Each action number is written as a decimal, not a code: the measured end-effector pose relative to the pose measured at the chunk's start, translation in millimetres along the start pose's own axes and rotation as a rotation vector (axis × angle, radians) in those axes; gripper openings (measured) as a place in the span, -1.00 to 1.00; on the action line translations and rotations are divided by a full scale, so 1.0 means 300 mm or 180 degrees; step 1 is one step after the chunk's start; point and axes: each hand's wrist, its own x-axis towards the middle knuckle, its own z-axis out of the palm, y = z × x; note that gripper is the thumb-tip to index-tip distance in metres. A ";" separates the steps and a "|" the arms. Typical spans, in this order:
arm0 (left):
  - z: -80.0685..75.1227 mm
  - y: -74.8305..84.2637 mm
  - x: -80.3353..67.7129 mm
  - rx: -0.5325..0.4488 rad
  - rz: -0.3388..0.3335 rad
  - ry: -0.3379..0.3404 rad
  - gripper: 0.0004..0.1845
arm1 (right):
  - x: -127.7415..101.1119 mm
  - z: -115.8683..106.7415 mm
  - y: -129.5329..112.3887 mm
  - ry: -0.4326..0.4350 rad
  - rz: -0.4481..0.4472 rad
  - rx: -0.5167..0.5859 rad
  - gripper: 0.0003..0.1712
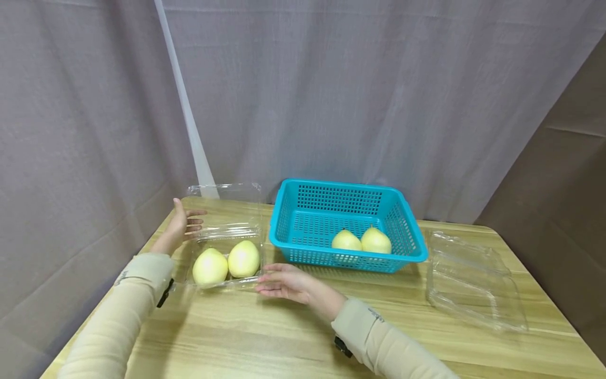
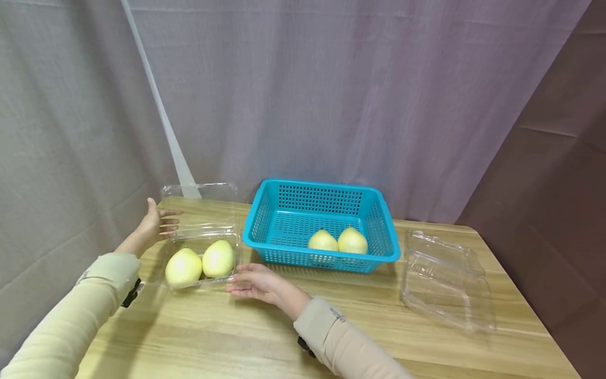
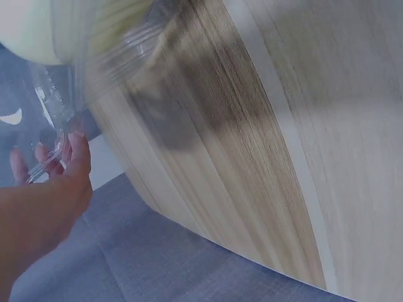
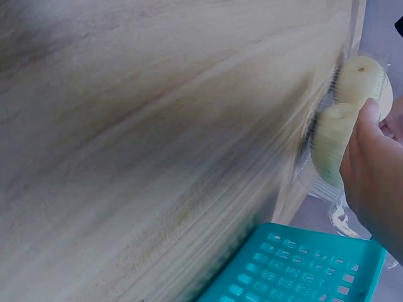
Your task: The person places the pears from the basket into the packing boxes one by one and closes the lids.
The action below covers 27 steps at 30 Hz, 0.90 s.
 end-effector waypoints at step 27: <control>-0.104 -0.051 -0.013 0.0071 0.0535 -0.1042 -0.37 | -0.004 -0.011 0.000 -0.0026 0.0024 0.0182 -0.45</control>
